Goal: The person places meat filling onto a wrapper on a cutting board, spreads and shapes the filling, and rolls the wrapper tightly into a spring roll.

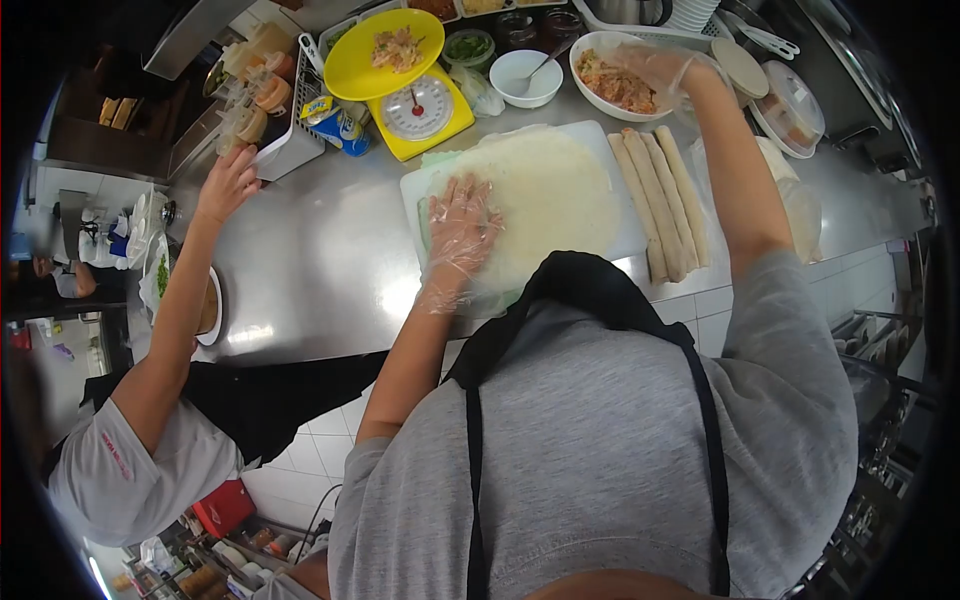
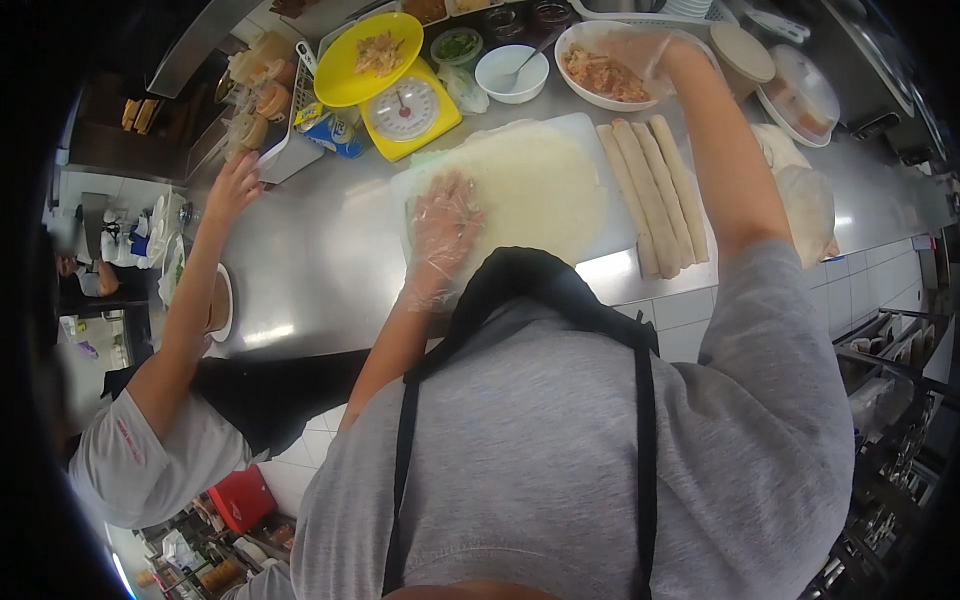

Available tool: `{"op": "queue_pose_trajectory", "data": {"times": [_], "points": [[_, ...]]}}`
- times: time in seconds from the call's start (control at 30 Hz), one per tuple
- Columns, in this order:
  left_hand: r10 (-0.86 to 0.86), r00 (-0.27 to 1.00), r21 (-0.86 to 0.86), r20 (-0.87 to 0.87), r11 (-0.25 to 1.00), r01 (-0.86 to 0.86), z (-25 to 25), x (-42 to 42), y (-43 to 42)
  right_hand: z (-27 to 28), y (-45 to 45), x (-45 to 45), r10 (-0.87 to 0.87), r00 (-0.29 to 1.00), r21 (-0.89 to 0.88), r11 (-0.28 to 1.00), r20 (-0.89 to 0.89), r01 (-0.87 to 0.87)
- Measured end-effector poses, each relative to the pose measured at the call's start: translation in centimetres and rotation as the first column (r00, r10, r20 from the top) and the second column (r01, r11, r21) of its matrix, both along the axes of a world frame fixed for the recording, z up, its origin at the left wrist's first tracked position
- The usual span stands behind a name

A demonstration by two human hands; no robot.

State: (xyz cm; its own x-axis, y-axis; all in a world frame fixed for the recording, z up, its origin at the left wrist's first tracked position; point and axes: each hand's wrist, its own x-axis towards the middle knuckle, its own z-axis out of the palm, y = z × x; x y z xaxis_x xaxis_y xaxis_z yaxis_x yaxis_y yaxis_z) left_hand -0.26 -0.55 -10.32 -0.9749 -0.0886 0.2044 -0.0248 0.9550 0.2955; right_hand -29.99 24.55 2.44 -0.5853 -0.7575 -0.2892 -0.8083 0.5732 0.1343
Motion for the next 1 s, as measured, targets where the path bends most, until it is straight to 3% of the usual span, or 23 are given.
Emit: {"op": "queue_pose_trajectory", "data": {"times": [0.07, 0.1, 0.2, 0.3, 0.33, 0.37, 0.43, 0.47, 0.5, 0.53, 0.57, 0.6, 0.63, 0.67, 0.73, 0.77, 0.83, 0.87, 0.93, 1.0], "points": [[-0.015, 1.000, 0.019, -0.026, 1.000, 0.015, -0.4, 0.2, -0.1, 3.5, -0.7, 2.6, -0.049, 0.998, -0.069, 0.996, 0.031, 0.051], [-0.018, 1.000, 0.020, -0.025, 1.000, 0.018, -0.3, 0.1, 0.0, 3.9, -1.4, 3.8, -0.205, 0.971, -0.123, 0.968, 0.122, 0.220], [0.007, 1.000, 0.024, 0.004, 1.000, -0.007, -0.2, 0.0, 0.2, 0.5, -1.5, 2.0, -0.181, 0.977, -0.070, 0.980, 0.109, 0.189], [0.018, 1.000, 0.007, 0.019, 1.000, -0.018, -0.3, 0.1, 0.0, 1.2, -0.8, 0.9, -0.357, 0.863, -0.223, 0.865, 0.359, 0.450], [0.008, 1.000, 0.016, -0.003, 1.000, -0.008, -0.3, 0.2, 0.0, 1.0, -0.3, -1.0, -0.352, 0.865, -0.222, 0.868, 0.358, 0.445], [-0.005, 1.000, 0.026, -0.021, 1.000, 0.005, -0.3, 0.3, 0.1, 0.6, 0.0, -4.0, -0.353, 0.896, -0.382, 0.815, 0.269, 0.436], [-0.008, 1.000, 0.028, -0.013, 1.000, 0.008, 0.0, 0.2, 0.1, 1.2, 0.3, -5.5, -0.377, 0.908, -0.528, 0.741, 0.183, 0.414], [-0.010, 1.000, 0.028, -0.011, 1.000, 0.010, 0.1, 0.1, 0.1, 2.2, 0.6, -6.2, -0.006, 0.953, -0.503, 0.850, -0.303, -0.155], [-0.020, 1.000, 0.030, -0.010, 0.999, 0.020, 0.1, 0.0, 0.2, 3.2, 0.6, -6.2, 0.363, 0.638, -0.211, 0.736, -0.679, -0.643], [-0.017, 1.000, 0.029, -0.016, 0.999, 0.017, 0.0, 0.1, 0.2, 3.6, 0.5, -5.9, 0.357, 0.642, -0.210, 0.743, -0.678, -0.635], [-0.013, 1.000, 0.028, -0.023, 1.000, 0.014, 0.0, 0.1, 0.1, 3.8, 0.4, -5.4, 0.059, 0.931, -0.550, 0.792, -0.360, -0.263], [-0.022, 0.999, 0.029, -0.023, 0.999, 0.022, 0.0, 0.1, 0.1, 4.2, 0.0, -4.6, -0.214, 0.973, -0.698, 0.685, 0.083, 0.209], [-0.020, 0.999, 0.030, -0.028, 0.999, 0.020, -0.1, 0.0, 0.1, 7.1, -0.6, -1.5, -0.340, 0.908, -0.598, 0.684, 0.245, 0.417], [-0.016, 0.999, 0.033, -0.032, 0.999, 0.017, -0.1, 0.0, 0.1, 5.5, -0.1, -3.2, -0.346, 0.906, -0.596, 0.683, 0.245, 0.422], [-0.023, 1.000, 0.043, -0.021, 0.999, 0.024, 0.6, 0.2, 0.3, 1.4, 0.7, -7.7, -0.247, 0.969, -0.408, 0.887, -0.025, 0.216], [-0.023, 1.000, 0.049, -0.011, 0.999, 0.024, 0.9, 0.2, 0.3, 2.1, 0.6, -6.9, -0.249, 0.968, -0.407, 0.887, -0.026, 0.217], [-0.021, 1.000, 0.045, -0.009, 0.999, 0.021, 0.9, 0.2, 0.4, 5.6, -1.1, -2.5, -0.456, 0.889, -0.367, 0.823, 0.028, 0.434], [-0.017, 1.000, 0.039, -0.008, 0.999, 0.018, 1.0, 0.2, 0.4, 7.4, -2.3, -0.2, -0.453, 0.891, -0.369, 0.824, 0.028, 0.430], [-0.010, 1.000, 0.046, -0.012, 0.999, 0.011, 0.8, 0.1, 0.4, 10.1, -5.3, 3.3, -0.357, 0.924, -0.502, 0.780, 0.136, 0.375], [-0.002, 1.000, 0.051, -0.013, 0.999, 0.003, 0.6, 0.2, 0.3, 7.2, -9.1, 2.4, -0.034, 0.998, -0.778, 0.626, 0.047, 0.058]]}}
